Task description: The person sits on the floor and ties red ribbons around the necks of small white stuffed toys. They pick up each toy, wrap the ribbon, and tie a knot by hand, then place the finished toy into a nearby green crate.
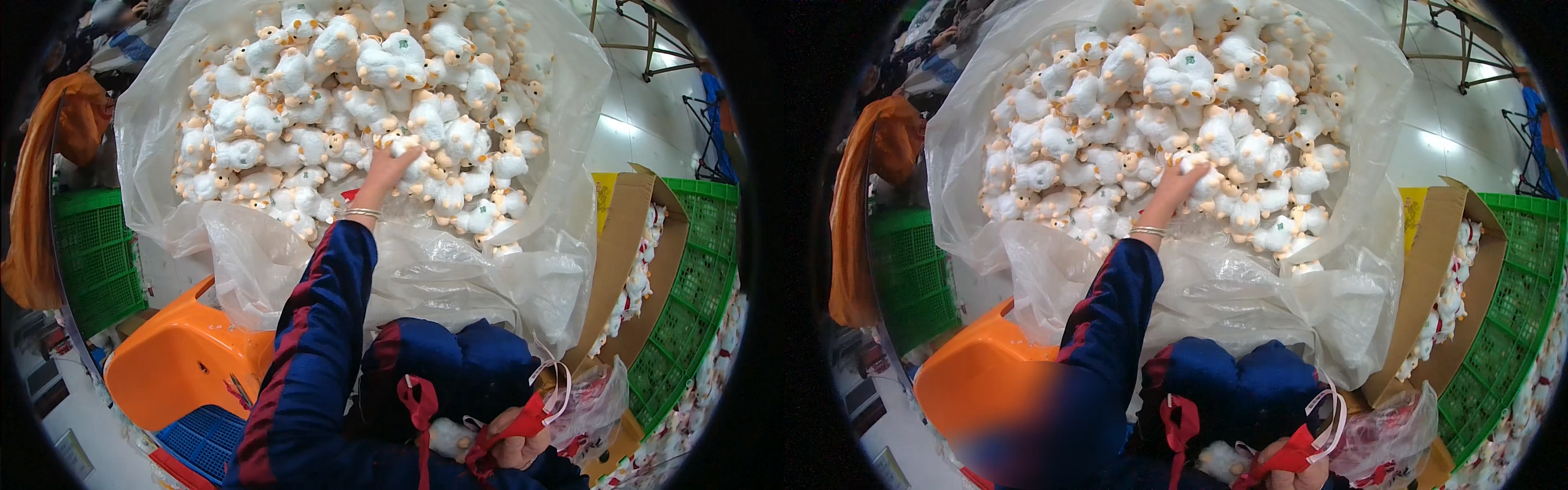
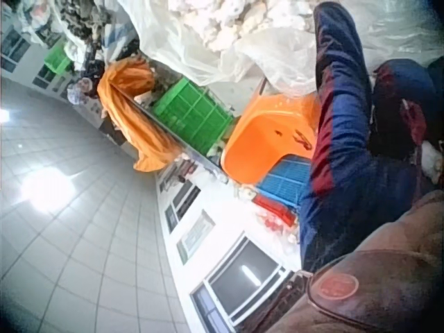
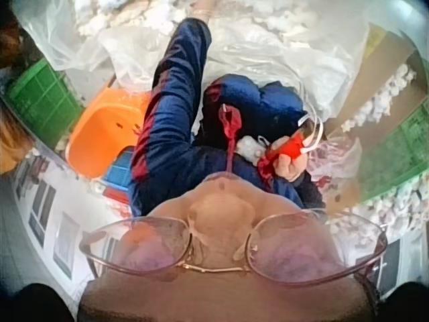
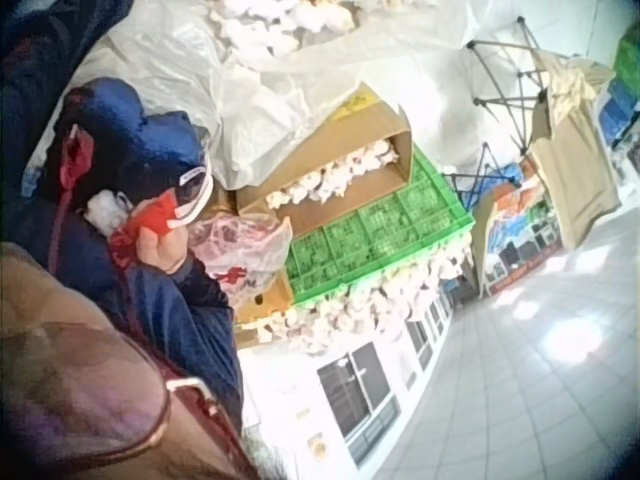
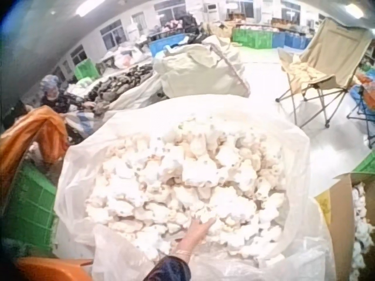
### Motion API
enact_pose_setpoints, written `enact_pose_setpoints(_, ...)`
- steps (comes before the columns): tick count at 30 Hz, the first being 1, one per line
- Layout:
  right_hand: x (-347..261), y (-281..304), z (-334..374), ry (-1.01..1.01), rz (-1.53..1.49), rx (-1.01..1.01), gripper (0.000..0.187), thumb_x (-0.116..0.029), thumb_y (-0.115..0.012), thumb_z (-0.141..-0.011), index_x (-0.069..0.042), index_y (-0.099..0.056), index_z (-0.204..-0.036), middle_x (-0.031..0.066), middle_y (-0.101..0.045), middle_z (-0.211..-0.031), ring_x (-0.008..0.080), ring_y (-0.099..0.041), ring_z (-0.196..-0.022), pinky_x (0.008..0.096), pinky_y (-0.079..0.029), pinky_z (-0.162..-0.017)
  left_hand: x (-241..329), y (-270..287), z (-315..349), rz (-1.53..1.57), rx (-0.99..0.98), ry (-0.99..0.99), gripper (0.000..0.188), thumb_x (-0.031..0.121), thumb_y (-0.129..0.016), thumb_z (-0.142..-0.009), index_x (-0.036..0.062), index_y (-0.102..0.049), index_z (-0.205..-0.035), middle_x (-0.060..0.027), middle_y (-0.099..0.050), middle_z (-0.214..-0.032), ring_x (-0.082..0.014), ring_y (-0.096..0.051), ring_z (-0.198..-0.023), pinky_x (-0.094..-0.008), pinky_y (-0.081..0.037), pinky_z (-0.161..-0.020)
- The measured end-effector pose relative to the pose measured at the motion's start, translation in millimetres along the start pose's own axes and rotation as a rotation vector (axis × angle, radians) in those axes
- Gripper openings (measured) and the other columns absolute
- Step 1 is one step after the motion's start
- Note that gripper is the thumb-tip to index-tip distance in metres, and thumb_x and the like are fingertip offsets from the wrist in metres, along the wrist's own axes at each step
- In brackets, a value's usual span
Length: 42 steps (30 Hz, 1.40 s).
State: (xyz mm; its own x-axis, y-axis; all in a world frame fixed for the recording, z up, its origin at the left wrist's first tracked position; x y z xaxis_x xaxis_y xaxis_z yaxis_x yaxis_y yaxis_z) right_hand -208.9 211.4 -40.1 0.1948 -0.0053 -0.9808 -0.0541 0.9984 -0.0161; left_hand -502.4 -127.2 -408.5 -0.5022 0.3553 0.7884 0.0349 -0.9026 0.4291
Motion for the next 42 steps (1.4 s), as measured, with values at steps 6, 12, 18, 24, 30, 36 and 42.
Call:
enact_pose_setpoints(6, -1, -8, -3, -0.104, 0.031, -0.054, 0.041, -0.036, -0.057, -0.104, 0.003, -0.058, -0.090, 0.0134, -0.062, -0.075, 0.0174, -0.061, -0.055, 0.0276, -0.050, -0.050, 9, -31, 8, -0.493, 0.082, -0.086, 0.091, 0.068, -0.072, -0.075, -0.0010, -0.064, -0.134, -0.0371, -0.054, -0.133, -0.0470, -0.049, -0.130, -0.0500, -0.043, -0.108)
enact_pose_setpoints(12, 1, -14, -24, -0.061, -0.017, 0.019, 0.040, -0.038, -0.054, -0.105, 0.002, -0.055, -0.098, 0.0082, -0.059, -0.071, 0.0138, -0.055, -0.055, 0.0258, -0.043, -0.049, 110, 38, 75, 0.081, -0.268, 0.023, 0.069, 0.062, -0.072, -0.084, 0.0015, -0.072, -0.117, -0.0169, -0.075, -0.096, -0.0201, -0.072, -0.079, -0.0335, -0.059, -0.070)
enact_pose_setpoints(18, -24, -8, -52, 0.007, -0.250, 0.126, 0.023, -0.022, -0.046, -0.109, -0.002, -0.056, -0.115, 0.0045, -0.060, -0.079, 0.0110, -0.054, -0.064, 0.0229, -0.044, -0.059, 271, 88, 376, 0.020, -1.003, -0.315, 0.050, 0.042, -0.081, -0.080, 0.0050, -0.072, -0.113, -0.0170, -0.068, -0.115, -0.0282, -0.069, -0.100, -0.0401, -0.056, -0.089)
enact_pose_setpoints(24, -55, -42, -21, 0.013, -0.096, -0.174, 0.024, -0.014, -0.048, -0.106, 0.001, -0.062, -0.118, 0.0032, -0.066, -0.097, 0.0092, -0.058, -0.084, 0.0243, -0.048, -0.074, 252, 27, 489, -0.652, -0.728, -0.544, 0.065, 0.061, -0.063, -0.085, -0.0025, -0.072, -0.099, -0.0311, -0.060, -0.103, -0.0448, -0.062, -0.094, -0.0495, -0.053, -0.080)
enact_pose_setpoints(30, -21, -78, 44, 0.119, 0.396, -0.472, 0.023, -0.010, -0.055, -0.098, 0.000, -0.067, -0.116, 0.0171, -0.068, -0.103, 0.0302, -0.067, -0.089, 0.0363, -0.052, -0.080, 170, 23, 530, -0.490, -0.633, -0.332, 0.061, 0.060, -0.045, -0.096, 0.0043, -0.070, -0.092, -0.0244, -0.071, -0.083, -0.0428, -0.070, -0.074, -0.0503, -0.058, -0.068)
enact_pose_setpoints(36, -56, -81, 45, 0.225, 0.465, -0.477, 0.023, -0.008, -0.055, -0.097, -0.003, -0.068, -0.116, 0.0165, -0.069, -0.102, 0.0334, -0.066, -0.090, 0.0391, -0.051, -0.081, 201, 53, 548, -0.545, -0.831, -0.431, 0.062, 0.057, -0.049, -0.100, -0.0003, -0.058, -0.122, -0.0273, -0.069, -0.091, -0.0456, -0.069, -0.085, -0.0532, -0.055, -0.073)
enact_pose_setpoints(42, -66, -86, 51, 0.388, 0.618, -0.527, 0.016, -0.009, -0.058, -0.094, -0.003, -0.066, -0.107, 0.0159, -0.066, -0.098, 0.0367, -0.062, -0.094, 0.0435, -0.045, -0.089, 222, 135, 486, -0.269, -0.437, -0.554, 0.044, 0.030, -0.062, -0.097, 0.0031, -0.061, -0.132, -0.0196, -0.070, -0.115, -0.0364, -0.068, -0.104, -0.0415, -0.055, -0.090)
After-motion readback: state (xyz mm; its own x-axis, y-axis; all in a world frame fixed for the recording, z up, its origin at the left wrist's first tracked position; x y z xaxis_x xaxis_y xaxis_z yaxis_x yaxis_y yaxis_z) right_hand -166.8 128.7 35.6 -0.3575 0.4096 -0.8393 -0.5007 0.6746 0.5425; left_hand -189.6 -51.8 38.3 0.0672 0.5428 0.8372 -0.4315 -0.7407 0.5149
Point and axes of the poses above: each hand's wrist, its own z-axis away from the middle knuckle, its own y-axis out of the back of the hand, x = y × z, the point moved 8 cm from there along -z, towards the middle knuckle
